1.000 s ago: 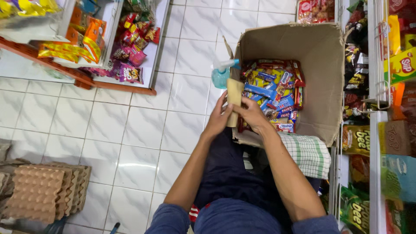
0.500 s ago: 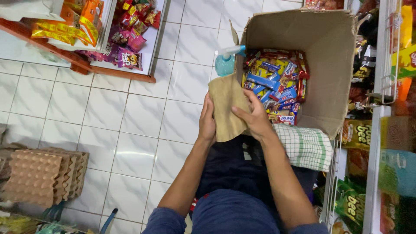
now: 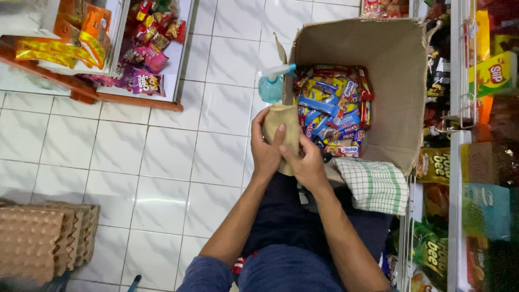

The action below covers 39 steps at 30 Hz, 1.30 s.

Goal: The person cleans retail shelves using a spray bottle and a cloth, wiping the surfaces after moving snack boxes aside.

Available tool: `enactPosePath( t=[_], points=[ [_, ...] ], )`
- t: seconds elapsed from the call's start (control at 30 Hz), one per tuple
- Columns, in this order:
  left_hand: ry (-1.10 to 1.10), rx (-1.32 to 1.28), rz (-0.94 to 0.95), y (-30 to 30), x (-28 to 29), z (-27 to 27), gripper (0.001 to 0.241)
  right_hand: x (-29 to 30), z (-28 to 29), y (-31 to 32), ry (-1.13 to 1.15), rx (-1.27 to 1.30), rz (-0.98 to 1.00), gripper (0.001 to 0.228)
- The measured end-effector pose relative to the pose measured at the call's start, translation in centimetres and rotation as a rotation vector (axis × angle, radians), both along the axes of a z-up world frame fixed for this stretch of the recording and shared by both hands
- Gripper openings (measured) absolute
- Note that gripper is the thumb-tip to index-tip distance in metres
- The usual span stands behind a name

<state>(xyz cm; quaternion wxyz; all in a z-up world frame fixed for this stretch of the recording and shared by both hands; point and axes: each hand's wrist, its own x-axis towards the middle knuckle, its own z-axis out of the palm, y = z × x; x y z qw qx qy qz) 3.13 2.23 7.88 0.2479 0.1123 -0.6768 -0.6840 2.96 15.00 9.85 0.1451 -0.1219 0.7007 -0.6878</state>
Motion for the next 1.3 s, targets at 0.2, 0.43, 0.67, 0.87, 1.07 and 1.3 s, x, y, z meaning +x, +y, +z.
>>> enactPosePath(
  t=[0.2,0.43,0.67,0.87,1.07,1.3],
  points=[
    [-0.185,-0.060,0.101,-4.3,-5.2,-3.1,0.051,-3.5,-1.9,1.6,-0.240,-0.215,-0.296,0.032],
    [-0.107,-0.159,-0.070,-6.9,-13.4,-6.0,0.055,-4.4,-3.2,2.2,-0.296,-0.369,-0.303,0.034],
    [0.009,-0.174,-0.069,-8.0,-11.3,-4.5,0.029,0.1,-2.8,4.9,-0.343,-0.233,-0.281,0.036],
    [-0.288,-0.206,-0.307,-9.1,-4.3,-1.6,0.011,4.4,-1.7,6.5,-0.052,0.639,-0.326,0.054],
    [-0.123,-0.245,-0.773,-5.2,-0.8,0.9,0.072,4.0,1.5,7.5,-0.004,0.894,-0.094,0.082],
    [-0.424,-0.431,-0.756,-0.2,-2.6,1.0,0.068,4.5,1.6,10.5,0.020,1.123,0.006,0.077]
  ],
)
